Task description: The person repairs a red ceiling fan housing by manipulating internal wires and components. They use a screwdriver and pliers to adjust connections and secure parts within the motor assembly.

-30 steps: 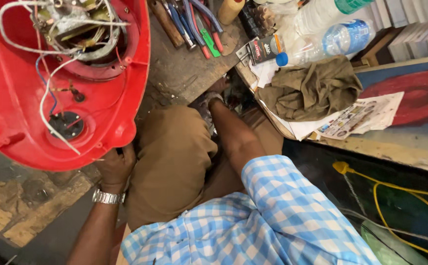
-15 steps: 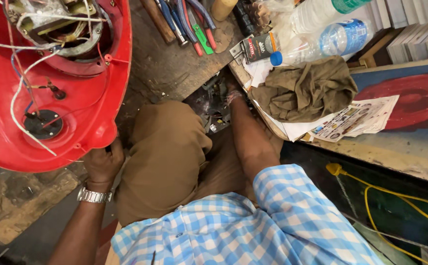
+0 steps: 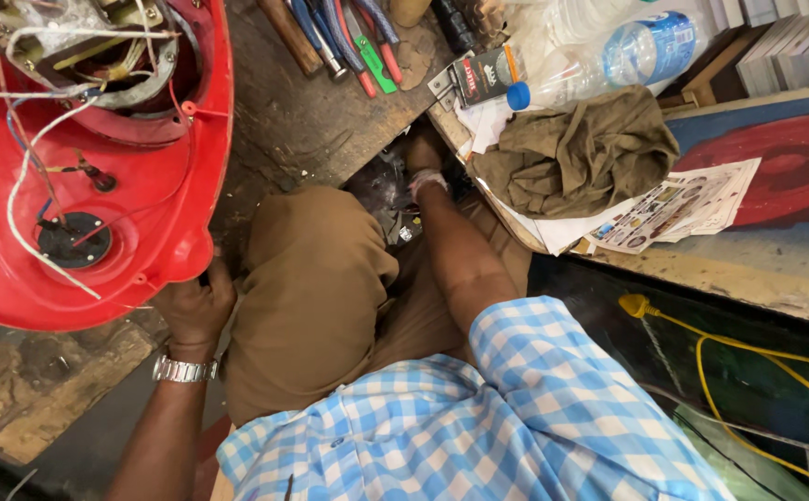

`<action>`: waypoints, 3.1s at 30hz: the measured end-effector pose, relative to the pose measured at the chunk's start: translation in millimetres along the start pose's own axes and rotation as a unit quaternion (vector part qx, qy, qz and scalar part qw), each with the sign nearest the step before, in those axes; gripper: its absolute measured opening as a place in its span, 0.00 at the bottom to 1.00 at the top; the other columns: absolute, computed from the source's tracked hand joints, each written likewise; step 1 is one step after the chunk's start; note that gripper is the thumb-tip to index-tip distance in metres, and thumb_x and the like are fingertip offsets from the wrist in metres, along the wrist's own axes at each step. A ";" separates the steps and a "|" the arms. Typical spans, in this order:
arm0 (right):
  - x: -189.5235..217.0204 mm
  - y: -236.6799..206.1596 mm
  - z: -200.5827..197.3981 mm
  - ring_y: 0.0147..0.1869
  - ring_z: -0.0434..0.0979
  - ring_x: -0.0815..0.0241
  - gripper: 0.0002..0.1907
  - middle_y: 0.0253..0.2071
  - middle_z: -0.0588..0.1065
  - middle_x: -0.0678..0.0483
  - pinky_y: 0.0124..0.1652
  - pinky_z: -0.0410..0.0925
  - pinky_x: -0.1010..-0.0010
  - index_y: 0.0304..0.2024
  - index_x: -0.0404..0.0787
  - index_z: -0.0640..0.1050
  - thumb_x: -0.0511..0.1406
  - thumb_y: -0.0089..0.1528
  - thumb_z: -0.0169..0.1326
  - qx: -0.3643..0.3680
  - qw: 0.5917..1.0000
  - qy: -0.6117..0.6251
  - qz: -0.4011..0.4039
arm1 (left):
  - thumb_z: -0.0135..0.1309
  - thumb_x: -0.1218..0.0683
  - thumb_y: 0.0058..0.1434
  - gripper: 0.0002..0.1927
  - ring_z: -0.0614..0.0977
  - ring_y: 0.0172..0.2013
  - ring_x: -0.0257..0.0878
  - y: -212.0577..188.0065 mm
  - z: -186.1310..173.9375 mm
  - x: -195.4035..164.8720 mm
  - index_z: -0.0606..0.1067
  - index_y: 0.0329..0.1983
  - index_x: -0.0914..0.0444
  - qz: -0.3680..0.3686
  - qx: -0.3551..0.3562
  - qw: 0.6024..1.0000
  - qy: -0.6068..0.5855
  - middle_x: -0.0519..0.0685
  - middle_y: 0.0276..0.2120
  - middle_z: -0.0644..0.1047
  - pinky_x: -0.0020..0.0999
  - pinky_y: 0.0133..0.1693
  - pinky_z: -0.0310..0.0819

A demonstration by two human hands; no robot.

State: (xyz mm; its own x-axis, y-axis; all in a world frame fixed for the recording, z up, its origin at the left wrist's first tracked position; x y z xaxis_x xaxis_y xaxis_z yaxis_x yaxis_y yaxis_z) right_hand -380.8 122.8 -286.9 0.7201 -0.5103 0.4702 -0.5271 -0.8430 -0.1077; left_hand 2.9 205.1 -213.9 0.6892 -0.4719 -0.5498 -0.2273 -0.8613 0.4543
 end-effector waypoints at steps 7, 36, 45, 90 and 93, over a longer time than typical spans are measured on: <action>-1.2 -15.2 20.4 0.43 0.79 0.39 0.07 0.35 0.79 0.38 0.48 0.71 0.48 0.28 0.38 0.80 0.35 0.54 0.54 -0.046 0.960 -0.175 -0.212 | 0.59 0.64 0.68 0.14 0.80 0.51 0.63 1.2 0.1 -0.2 0.76 0.56 0.67 -0.010 0.010 1.000 0.001 0.61 0.51 0.79 0.55 0.54 0.74; -1.3 6.3 22.6 0.54 0.76 0.34 0.21 0.50 0.78 0.39 0.52 0.68 0.44 0.51 0.44 0.79 0.47 0.64 0.48 0.054 0.996 0.010 0.073 | 0.60 0.62 0.68 0.08 0.82 0.44 0.61 -6.6 5.7 3.6 0.78 0.50 0.67 -0.018 0.011 1.000 0.008 0.62 0.45 0.80 0.51 0.46 0.78; -12.1 -4.0 19.8 0.50 0.78 0.37 0.19 0.45 0.79 0.40 0.49 0.71 0.48 0.44 0.43 0.81 0.45 0.56 0.58 -0.002 0.999 -0.002 0.048 | 0.61 0.62 0.68 0.09 0.82 0.44 0.61 -9.5 6.9 6.1 0.79 0.50 0.67 -0.022 0.013 1.000 0.018 0.61 0.45 0.80 0.50 0.46 0.77; -3.8 14.3 19.9 0.65 0.68 0.36 0.25 0.62 0.71 0.38 0.62 0.61 0.50 0.62 0.40 0.73 0.46 0.68 0.43 0.181 0.982 -0.023 -0.056 | 0.60 0.62 0.68 0.09 0.83 0.44 0.58 -3.1 5.4 -1.6 0.80 0.50 0.65 -0.029 0.022 0.999 0.005 0.59 0.44 0.80 0.49 0.47 0.78; 0.1 17.7 18.5 0.69 0.64 0.38 0.25 0.66 0.67 0.40 0.66 0.58 0.52 0.65 0.42 0.70 0.44 0.68 0.42 0.159 0.969 -0.052 -0.179 | 0.60 0.61 0.68 0.09 0.83 0.45 0.58 -2.3 3.7 -3.2 0.80 0.50 0.64 -0.022 0.020 0.999 0.015 0.59 0.45 0.80 0.48 0.47 0.78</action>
State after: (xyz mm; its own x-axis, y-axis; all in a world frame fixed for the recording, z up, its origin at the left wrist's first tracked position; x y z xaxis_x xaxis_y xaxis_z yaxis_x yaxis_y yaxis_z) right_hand -381.7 104.7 -305.0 0.8818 -0.1749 0.4380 -0.0804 -0.9709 -0.2257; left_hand -1.4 207.9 -215.8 0.7199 -0.4271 -0.5471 -0.2230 -0.8888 0.4004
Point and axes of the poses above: each hand's wrist, its own y-axis towards the middle knuckle, its own z-axis out of the palm, x = y × z, the point moved 1 cm from there along y, towards the middle knuckle
